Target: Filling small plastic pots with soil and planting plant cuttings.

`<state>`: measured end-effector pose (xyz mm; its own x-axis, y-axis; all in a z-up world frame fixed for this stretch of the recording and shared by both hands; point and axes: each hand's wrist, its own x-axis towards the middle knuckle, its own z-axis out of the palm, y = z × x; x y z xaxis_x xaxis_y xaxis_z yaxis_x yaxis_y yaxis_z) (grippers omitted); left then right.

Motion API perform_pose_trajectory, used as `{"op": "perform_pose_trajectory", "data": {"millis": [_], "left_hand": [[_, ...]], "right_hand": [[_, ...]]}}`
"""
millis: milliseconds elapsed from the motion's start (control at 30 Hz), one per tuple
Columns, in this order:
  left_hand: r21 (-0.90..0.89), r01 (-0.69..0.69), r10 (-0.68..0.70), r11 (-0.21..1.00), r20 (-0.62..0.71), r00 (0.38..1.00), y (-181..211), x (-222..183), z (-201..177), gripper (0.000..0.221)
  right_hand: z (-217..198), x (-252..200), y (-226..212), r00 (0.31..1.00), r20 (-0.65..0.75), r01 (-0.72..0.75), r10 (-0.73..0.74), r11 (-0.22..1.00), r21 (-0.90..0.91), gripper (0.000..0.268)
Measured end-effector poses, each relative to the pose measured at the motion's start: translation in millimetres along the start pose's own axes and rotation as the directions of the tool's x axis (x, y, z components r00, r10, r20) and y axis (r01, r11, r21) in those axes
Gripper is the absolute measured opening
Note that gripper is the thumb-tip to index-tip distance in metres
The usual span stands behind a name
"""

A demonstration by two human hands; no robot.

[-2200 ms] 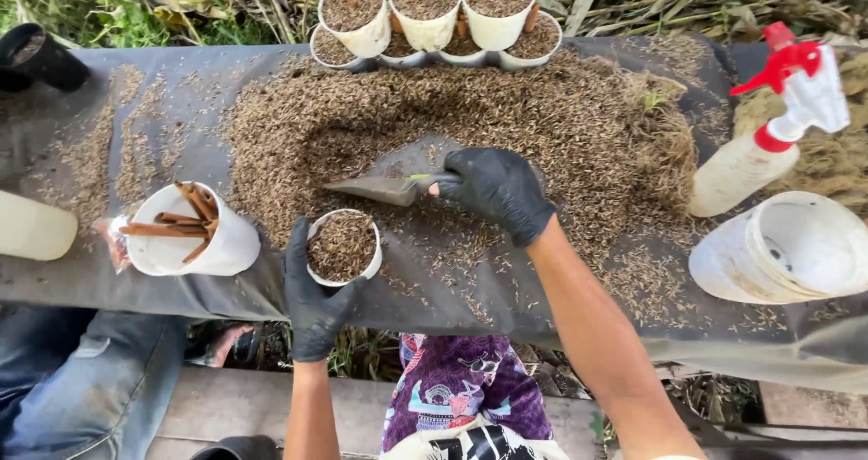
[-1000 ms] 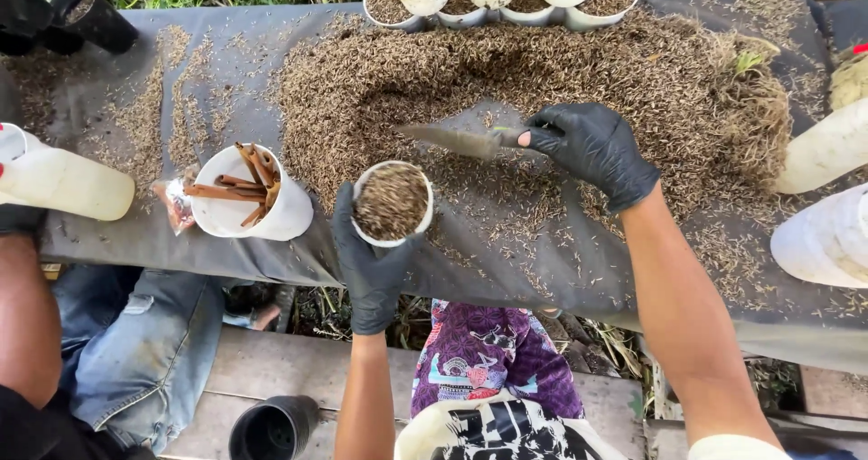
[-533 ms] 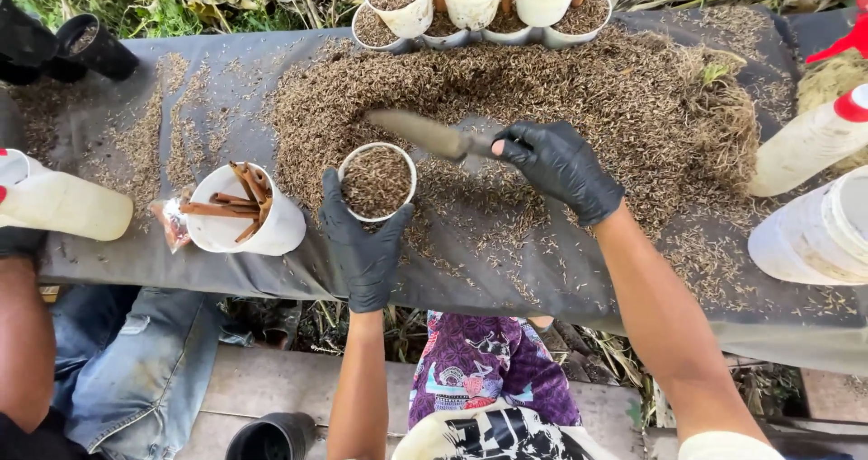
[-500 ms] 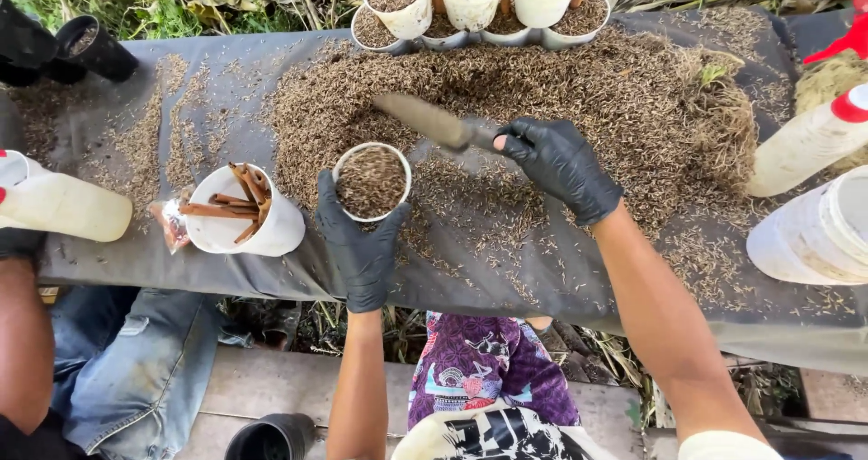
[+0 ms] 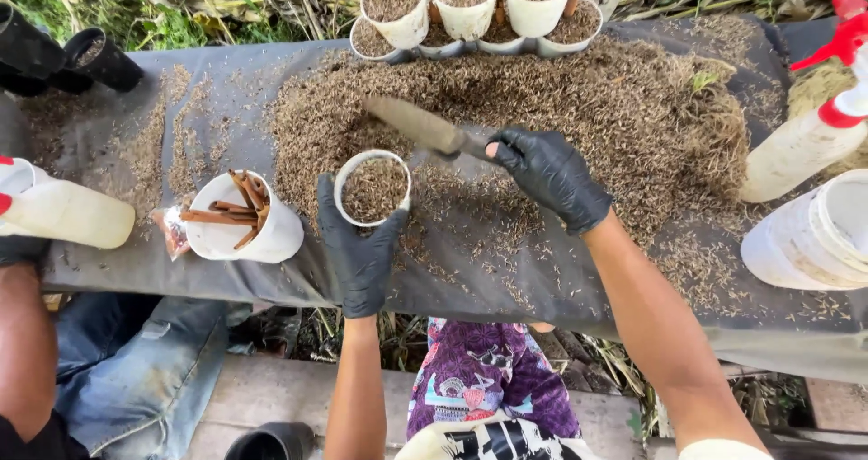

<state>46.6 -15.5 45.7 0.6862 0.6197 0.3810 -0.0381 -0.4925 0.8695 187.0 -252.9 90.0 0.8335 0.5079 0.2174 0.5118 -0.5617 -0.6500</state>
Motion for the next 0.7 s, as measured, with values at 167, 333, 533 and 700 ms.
{"op": "perform_pose_trajectory", "data": {"millis": [167, 333, 533, 700], "left_hand": [[-0.143, 0.095, -0.08, 0.985, 0.106, 0.991, 4, -4, 7, 0.114], [-0.178, 0.143, -0.107, 0.974, 0.201, 0.974, 9, -10, 14, 0.112], [-0.159, 0.177, -0.141, 0.971, 0.217, 0.966, 9, -14, 16, 0.116], [-0.214, 0.191, -0.138, 0.958, 0.241, 0.961, 11, -11, 3, 0.123]], "right_hand": [[-17, 0, -15, 0.991, 0.098, -0.092, 0.086, 0.994, 0.056, 0.03], [-23, -1, -11, 0.986, 0.099, -0.137, 0.135, 0.991, 0.008, 0.028], [-26, -5, -14, 0.964, 0.111, -0.241, 0.24, 0.971, -0.006, 0.032], [-26, -4, -24, 0.949, 0.206, -0.23, 0.237, 0.971, -0.059, 0.034]]}}
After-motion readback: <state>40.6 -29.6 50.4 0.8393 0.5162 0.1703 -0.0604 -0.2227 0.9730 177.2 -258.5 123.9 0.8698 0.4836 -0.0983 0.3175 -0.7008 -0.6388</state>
